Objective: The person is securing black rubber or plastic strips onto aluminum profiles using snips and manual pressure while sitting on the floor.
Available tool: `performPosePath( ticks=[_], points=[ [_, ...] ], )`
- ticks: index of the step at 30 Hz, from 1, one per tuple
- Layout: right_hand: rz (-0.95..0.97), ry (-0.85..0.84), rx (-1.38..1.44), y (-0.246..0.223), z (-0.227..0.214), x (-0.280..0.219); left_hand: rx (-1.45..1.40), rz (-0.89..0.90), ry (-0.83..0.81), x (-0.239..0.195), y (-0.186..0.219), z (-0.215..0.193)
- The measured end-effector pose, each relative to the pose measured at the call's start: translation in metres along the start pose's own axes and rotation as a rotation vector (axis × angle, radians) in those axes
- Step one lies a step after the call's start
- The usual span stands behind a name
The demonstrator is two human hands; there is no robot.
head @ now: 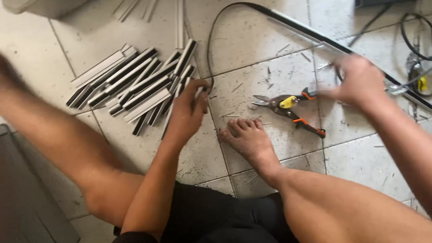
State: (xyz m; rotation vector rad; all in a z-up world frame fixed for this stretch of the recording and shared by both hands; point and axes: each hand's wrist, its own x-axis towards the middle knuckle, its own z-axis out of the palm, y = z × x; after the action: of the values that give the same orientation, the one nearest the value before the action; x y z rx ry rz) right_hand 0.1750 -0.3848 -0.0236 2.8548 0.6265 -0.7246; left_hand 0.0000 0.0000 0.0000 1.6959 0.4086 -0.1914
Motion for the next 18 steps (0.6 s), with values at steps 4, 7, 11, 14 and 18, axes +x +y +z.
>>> performPosePath(
  ticks=[4, 7, 11, 14, 18],
  points=[
    [-0.023, 0.359, -0.027, 0.042, 0.021, 0.039, 0.151, 0.036, 0.053, 0.004, -0.006, -0.002],
    [-0.001, 0.141, 0.202, 0.045, 0.035, 0.059, 0.227, 0.134, 0.12, 0.007, -0.009, -0.002],
    [0.105, 0.086, 0.506, 0.03, 0.052, 0.047, 0.414, 0.346, 0.209, 0.014, -0.014, 0.0],
    [0.052, -0.02, 0.761, -0.003, 0.026, 0.013, 0.54, 0.524, 0.291, 0.02, -0.025, 0.009],
    [-0.408, -0.134, 0.895, -0.073, -0.042, -0.028, 0.407, 0.759, 0.226, 0.012, -0.003, 0.047]
  ],
)
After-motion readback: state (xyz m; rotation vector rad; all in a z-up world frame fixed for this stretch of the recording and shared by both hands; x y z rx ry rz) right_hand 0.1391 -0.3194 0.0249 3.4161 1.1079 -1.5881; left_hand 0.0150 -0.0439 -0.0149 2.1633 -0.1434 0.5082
